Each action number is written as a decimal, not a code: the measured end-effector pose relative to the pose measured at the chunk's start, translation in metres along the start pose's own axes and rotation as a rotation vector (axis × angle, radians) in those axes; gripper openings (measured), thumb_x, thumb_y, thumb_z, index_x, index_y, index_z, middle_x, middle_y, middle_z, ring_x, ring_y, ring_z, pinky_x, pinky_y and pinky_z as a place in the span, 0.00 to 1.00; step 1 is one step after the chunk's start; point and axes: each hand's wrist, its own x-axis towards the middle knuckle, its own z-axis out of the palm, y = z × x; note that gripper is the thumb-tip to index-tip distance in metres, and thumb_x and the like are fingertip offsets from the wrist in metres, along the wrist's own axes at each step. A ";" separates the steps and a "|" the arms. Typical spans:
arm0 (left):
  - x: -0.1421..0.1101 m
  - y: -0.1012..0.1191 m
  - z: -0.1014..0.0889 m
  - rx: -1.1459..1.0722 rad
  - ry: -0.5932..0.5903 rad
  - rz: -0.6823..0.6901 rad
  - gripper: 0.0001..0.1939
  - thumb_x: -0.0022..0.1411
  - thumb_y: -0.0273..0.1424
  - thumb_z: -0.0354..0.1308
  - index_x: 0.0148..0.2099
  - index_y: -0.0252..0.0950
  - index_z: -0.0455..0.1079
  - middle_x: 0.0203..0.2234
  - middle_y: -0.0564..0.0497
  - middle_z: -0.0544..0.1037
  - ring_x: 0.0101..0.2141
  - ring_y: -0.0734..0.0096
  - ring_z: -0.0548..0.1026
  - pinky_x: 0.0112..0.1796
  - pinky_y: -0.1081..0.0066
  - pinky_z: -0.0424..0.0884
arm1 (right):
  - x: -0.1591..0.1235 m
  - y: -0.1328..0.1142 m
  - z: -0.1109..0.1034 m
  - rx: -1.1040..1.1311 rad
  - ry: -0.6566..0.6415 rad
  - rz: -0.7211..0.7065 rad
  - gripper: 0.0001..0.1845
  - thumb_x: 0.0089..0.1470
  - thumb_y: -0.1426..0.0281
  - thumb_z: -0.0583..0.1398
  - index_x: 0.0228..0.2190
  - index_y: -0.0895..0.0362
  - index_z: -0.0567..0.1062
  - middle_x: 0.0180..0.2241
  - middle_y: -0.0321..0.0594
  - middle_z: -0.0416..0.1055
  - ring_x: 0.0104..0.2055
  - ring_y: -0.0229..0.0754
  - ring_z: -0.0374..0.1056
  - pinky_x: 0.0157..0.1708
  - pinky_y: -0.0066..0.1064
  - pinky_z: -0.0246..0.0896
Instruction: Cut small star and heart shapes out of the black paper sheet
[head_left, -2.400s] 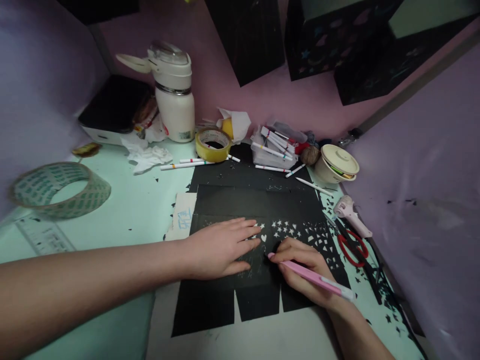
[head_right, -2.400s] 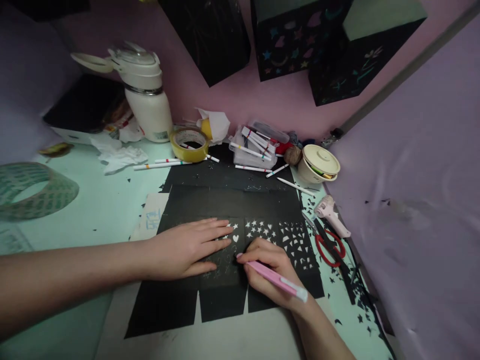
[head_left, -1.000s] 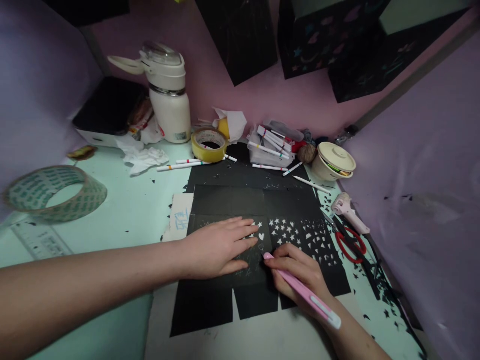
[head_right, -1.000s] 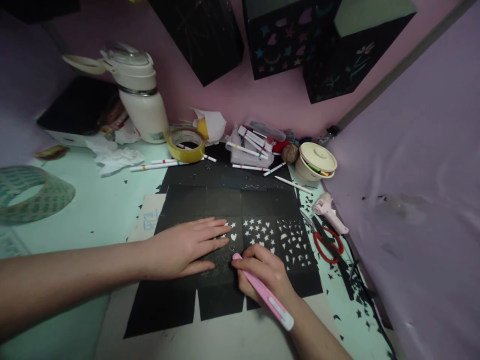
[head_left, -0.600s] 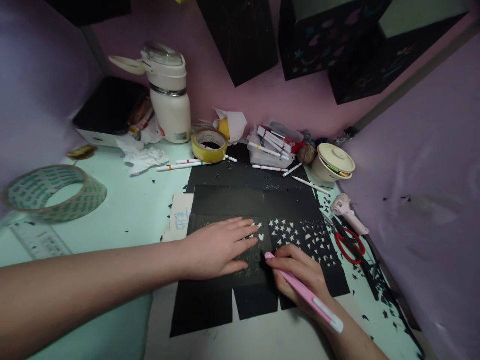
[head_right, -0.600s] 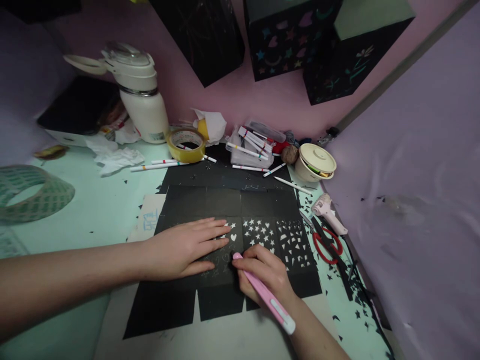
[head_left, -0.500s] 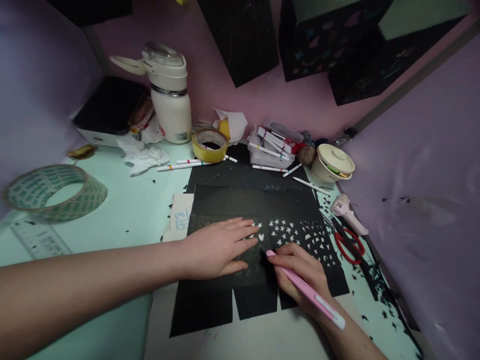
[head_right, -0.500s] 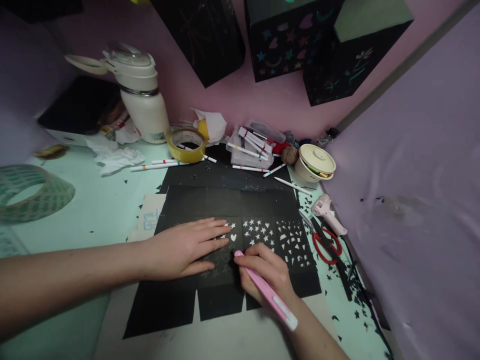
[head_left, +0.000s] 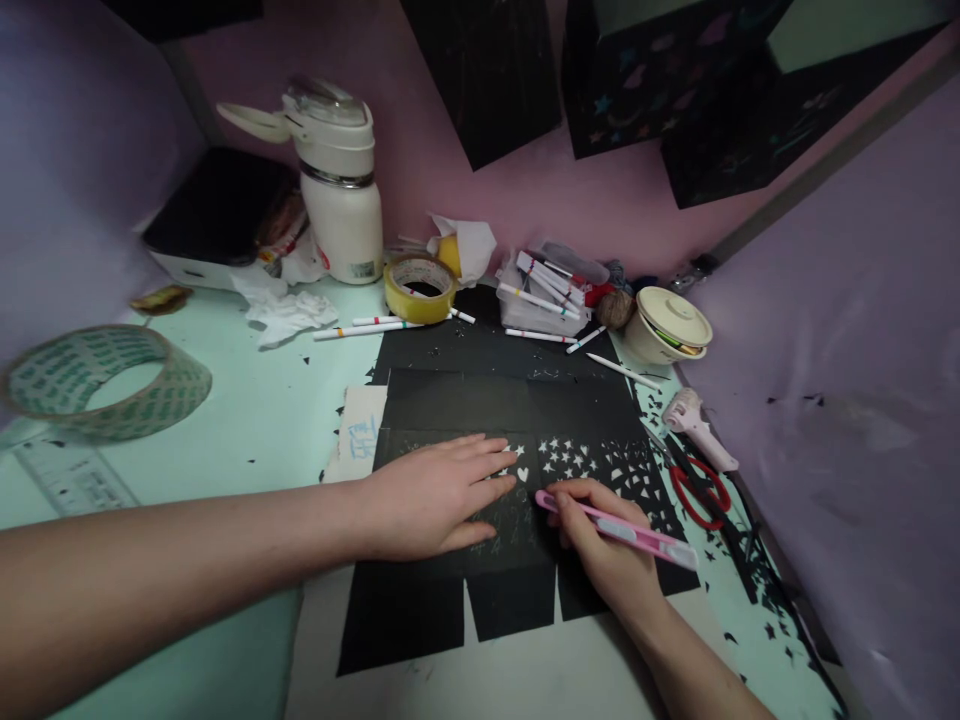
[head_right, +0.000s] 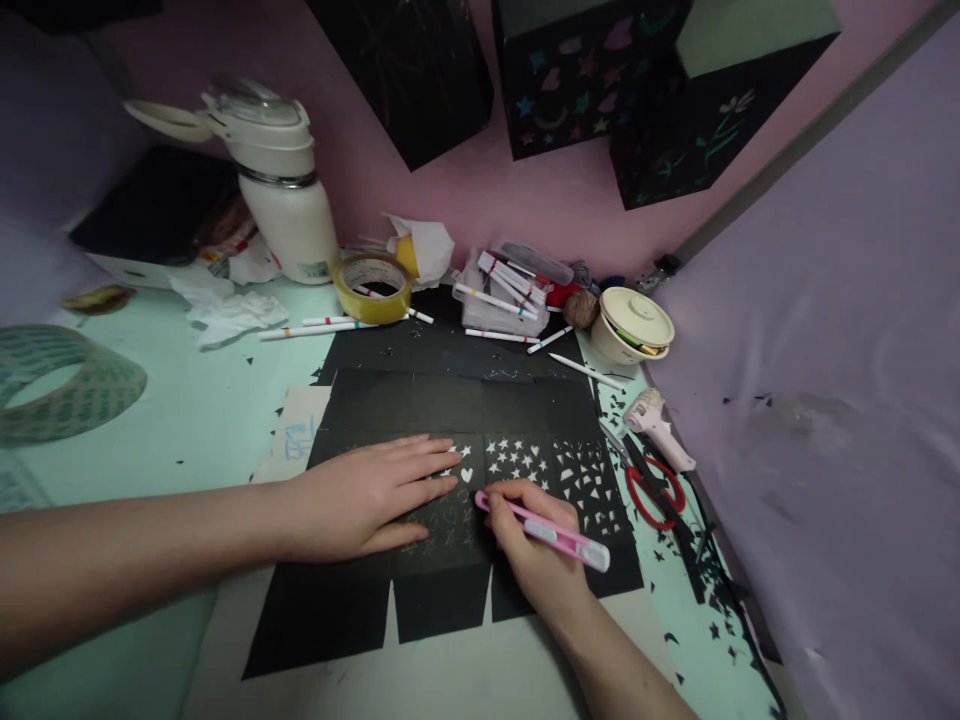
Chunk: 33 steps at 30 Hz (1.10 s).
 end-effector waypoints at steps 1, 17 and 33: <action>0.000 0.000 0.000 0.000 -0.003 0.001 0.27 0.66 0.41 0.50 0.61 0.30 0.63 0.62 0.39 0.61 0.63 0.51 0.56 0.61 0.54 0.55 | 0.000 0.000 0.000 0.001 -0.001 0.003 0.10 0.57 0.66 0.58 0.30 0.57 0.78 0.18 0.35 0.73 0.19 0.37 0.69 0.21 0.26 0.64; 0.000 0.001 -0.001 0.011 -0.004 -0.014 0.26 0.66 0.41 0.50 0.61 0.32 0.63 0.62 0.40 0.62 0.63 0.53 0.56 0.61 0.56 0.54 | -0.001 -0.001 0.000 0.062 -0.066 0.052 0.12 0.56 0.65 0.59 0.24 0.57 0.75 0.17 0.34 0.71 0.18 0.36 0.68 0.20 0.25 0.60; 0.000 0.001 0.002 0.034 0.008 -0.006 0.26 0.67 0.41 0.49 0.61 0.31 0.63 0.62 0.41 0.60 0.63 0.53 0.56 0.61 0.57 0.53 | -0.027 -0.012 0.015 -0.003 0.080 0.023 0.07 0.54 0.66 0.61 0.29 0.57 0.76 0.25 0.37 0.73 0.25 0.38 0.66 0.25 0.26 0.60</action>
